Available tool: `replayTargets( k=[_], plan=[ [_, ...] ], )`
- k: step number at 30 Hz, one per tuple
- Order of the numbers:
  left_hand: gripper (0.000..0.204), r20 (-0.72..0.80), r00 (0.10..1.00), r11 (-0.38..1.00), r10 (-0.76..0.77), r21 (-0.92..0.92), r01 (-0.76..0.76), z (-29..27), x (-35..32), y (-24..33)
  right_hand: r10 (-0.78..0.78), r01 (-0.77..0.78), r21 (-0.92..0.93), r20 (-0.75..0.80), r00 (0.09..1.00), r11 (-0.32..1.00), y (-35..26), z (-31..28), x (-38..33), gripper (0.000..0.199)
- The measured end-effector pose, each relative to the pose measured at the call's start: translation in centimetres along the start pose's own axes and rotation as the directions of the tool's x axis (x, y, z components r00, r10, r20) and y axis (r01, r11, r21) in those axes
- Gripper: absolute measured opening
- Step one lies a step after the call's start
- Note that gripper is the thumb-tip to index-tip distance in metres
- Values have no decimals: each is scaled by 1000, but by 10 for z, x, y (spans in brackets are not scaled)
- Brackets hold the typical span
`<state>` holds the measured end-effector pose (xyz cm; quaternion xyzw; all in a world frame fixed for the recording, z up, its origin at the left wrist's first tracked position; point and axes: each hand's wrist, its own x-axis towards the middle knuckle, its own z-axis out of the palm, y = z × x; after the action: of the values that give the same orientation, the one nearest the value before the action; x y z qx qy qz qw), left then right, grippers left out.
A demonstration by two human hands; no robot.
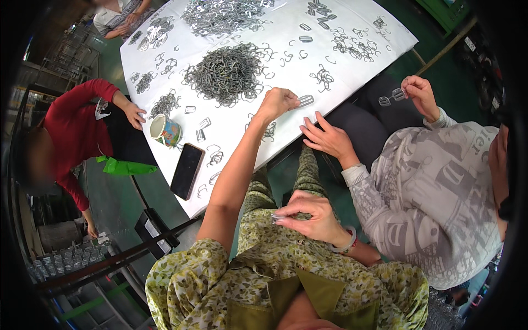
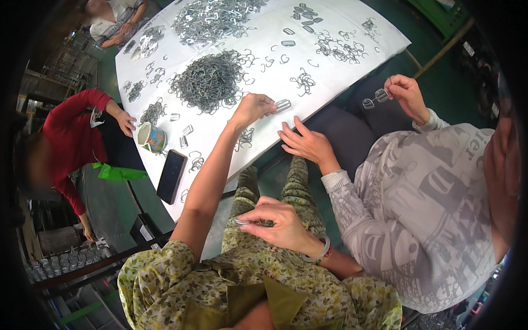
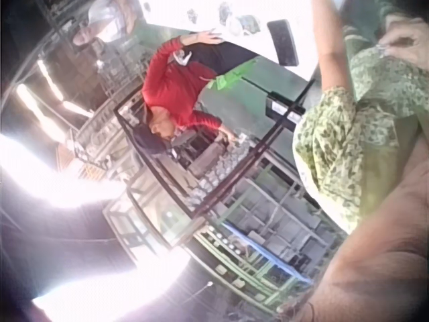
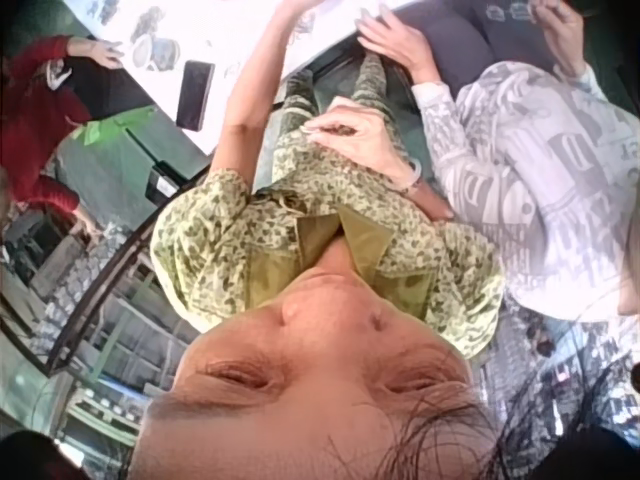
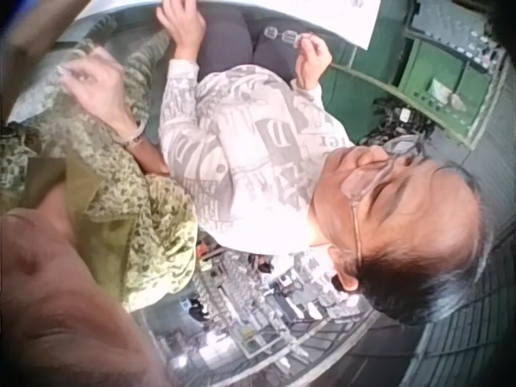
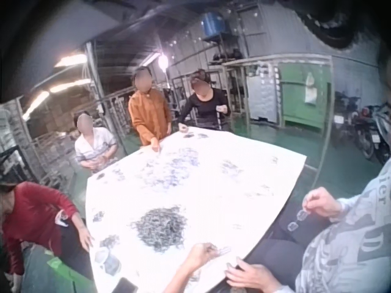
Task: The person sits at a table with several others and repeatedly picks up small metal clips and rectangular metal pieces, joining them together by hand. The person places the assembled units into a black tray and occasionally gathers loose clips from the table.
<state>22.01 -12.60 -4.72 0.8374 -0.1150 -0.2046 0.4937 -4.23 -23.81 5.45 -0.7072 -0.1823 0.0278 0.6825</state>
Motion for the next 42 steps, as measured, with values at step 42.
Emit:
replayTargets(
  k=[42],
  plan=[
    [12,-229,739,672,634,636,-379,5,-75,-16,-39,38,-45,-13,999,998,7,15,-1,23]
  ],
)
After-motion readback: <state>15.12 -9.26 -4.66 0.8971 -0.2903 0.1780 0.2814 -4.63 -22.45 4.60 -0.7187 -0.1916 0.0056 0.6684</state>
